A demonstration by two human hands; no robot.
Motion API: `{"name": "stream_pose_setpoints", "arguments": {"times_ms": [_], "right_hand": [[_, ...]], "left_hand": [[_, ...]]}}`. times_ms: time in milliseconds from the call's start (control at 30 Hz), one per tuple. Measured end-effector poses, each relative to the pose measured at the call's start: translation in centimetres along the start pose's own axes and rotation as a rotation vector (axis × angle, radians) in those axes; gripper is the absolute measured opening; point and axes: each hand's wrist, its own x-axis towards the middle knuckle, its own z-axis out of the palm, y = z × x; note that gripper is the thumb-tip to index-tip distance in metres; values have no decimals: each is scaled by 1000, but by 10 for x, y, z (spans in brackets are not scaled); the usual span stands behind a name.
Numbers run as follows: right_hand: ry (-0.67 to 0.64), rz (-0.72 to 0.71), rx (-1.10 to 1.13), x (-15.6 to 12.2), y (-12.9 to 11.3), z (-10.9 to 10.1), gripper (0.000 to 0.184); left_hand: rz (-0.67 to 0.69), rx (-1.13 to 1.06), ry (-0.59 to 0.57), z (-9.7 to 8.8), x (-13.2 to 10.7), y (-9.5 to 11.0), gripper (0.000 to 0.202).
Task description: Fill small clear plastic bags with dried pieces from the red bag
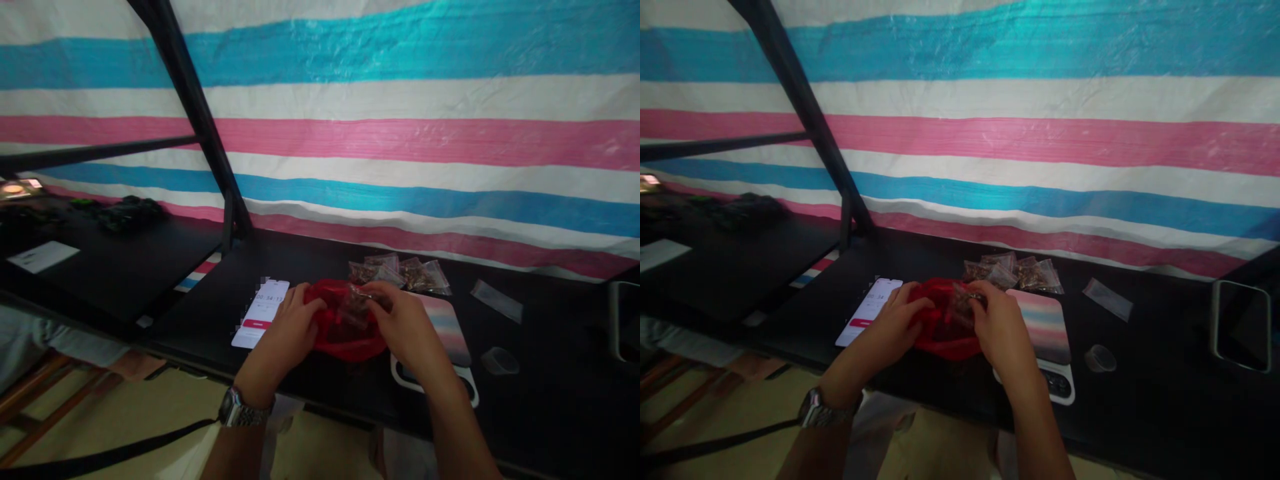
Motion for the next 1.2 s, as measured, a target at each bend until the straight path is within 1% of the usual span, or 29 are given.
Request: {"name": "stream_pose_setpoints", "arguments": {"times_ms": [100, 200, 267, 367, 433, 467, 533, 600, 633, 733, 833, 867, 933, 1033, 1100, 1200], "right_hand": [[-1, -8, 42, -3, -6, 0, 27], [-10, 16, -28, -4, -10, 2, 24], [-17, 24, -92, -5, -12, 2, 22], [-38, -8, -101, -11, -15, -1, 23], [-115, -39, -109, -16, -16, -4, 20], [-171, -56, -138, -19, -16, -6, 18], [-277, -76, -222, -24, -15, -9, 20], [-344, -81, -290, -27, -13, -10, 23], [-366, -84, -311, -28, -13, -11, 24], [-415, -87, -345, -32, -16, -10, 25], [-498, -101, -347, -37, -23, -4, 29], [-535, -106, -341, -39, -26, 0, 31], [-593, -113, -350, -42, -30, 7, 38], [-604, -118, -405, -44, -32, 15, 37], [-582, -124, -419, -42, -32, 15, 33], [-543, -115, -422, -36, -30, 10, 30]], "left_hand": [[36, -136, 25, -8, 6, -1, 37], [48, -242, 31, -21, 7, 0, 35], [46, -241, 43, -29, 4, 2, 38], [42, -193, 112, -38, -3, 10, 49], [71, -165, 119, -38, -7, 18, 53], [92, -147, 94, -36, -8, 23, 53], [121, -103, 6, -29, -8, 31, 50], [126, -69, -65, -23, -5, 35, 43], [120, -61, -80, -21, -4, 35, 41], [92, -69, -50, -24, -3, 29, 37], [42, -68, 2, -35, -10, 18, 38], [22, -67, -1, -38, -14, 15, 40], [-21, -83, -71, -43, -21, 12, 47], [-61, -169, -248, -44, -29, 13, 55], [-90, -221, -332, -42, -29, 15, 49], [-136, -230, -396, -38, -23, 20, 29]]}}
